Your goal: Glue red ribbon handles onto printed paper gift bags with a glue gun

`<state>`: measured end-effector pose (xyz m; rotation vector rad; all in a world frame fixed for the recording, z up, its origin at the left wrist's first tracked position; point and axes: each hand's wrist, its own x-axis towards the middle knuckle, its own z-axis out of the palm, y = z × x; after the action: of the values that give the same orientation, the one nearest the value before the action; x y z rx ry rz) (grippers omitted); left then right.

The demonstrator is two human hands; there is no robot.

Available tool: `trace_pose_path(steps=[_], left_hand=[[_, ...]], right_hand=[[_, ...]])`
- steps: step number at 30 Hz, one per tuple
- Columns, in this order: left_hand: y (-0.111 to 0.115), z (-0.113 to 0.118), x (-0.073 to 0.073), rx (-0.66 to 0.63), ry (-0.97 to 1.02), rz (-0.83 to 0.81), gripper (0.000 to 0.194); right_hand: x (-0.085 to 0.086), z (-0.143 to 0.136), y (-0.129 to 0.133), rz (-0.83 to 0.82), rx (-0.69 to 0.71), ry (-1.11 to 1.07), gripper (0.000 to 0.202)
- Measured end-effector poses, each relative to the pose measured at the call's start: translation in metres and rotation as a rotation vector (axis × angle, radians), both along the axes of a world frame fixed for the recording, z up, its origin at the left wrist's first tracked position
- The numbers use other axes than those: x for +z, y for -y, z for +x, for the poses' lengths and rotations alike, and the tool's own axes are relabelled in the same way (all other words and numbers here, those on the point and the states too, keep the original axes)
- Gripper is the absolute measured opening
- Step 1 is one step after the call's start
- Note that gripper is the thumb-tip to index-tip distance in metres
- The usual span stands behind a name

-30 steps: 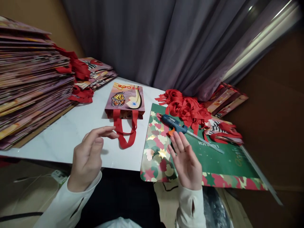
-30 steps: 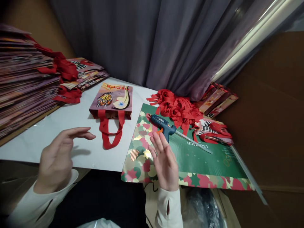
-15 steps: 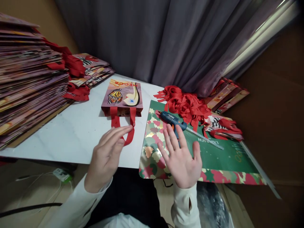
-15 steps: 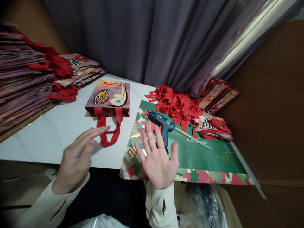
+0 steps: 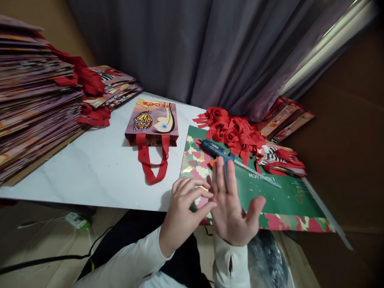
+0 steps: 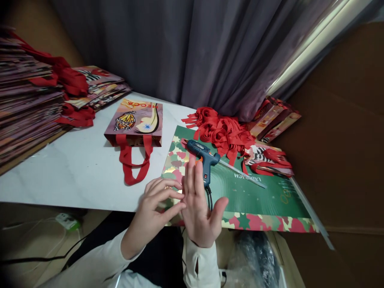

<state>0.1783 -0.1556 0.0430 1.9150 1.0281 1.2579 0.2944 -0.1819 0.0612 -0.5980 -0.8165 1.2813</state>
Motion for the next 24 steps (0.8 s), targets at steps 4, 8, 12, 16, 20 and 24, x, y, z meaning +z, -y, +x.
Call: trace_pose_path(steps=[4, 8, 12, 16, 20, 24], left_hand=[[-0.011, 0.004, 0.002, -0.295, 0.186, -0.421, 0.016], [-0.019, 0.015, 0.006, -0.424, 0.278, -0.645, 0.015], [-0.018, 0.032, 0.012, -0.345, 0.280, -0.525, 0.026], [-0.013, 0.050, 0.013, -0.313, 0.083, -0.332, 0.035], [-0.008, 0.072, 0.004, -0.154, -0.131, 0.029, 0.039], [-0.005, 0.102, -0.002, -0.211, -0.135, 0.054, 0.053]], right_hand=[[-0.006, 0.007, 0.007, 0.055, 0.064, 0.033, 0.076], [-0.004, 0.020, 0.010, 0.016, 0.027, 0.005, 0.076], [0.009, 0.044, 0.013, -0.018, -0.270, -0.096, 0.065], [0.024, 0.073, 0.031, 0.020, -0.521, -0.226, 0.048], [0.036, 0.086, 0.052, 0.197, -0.629, -0.284, 0.052], [0.047, 0.080, 0.061, 0.273, -0.624, -0.193, 0.060]])
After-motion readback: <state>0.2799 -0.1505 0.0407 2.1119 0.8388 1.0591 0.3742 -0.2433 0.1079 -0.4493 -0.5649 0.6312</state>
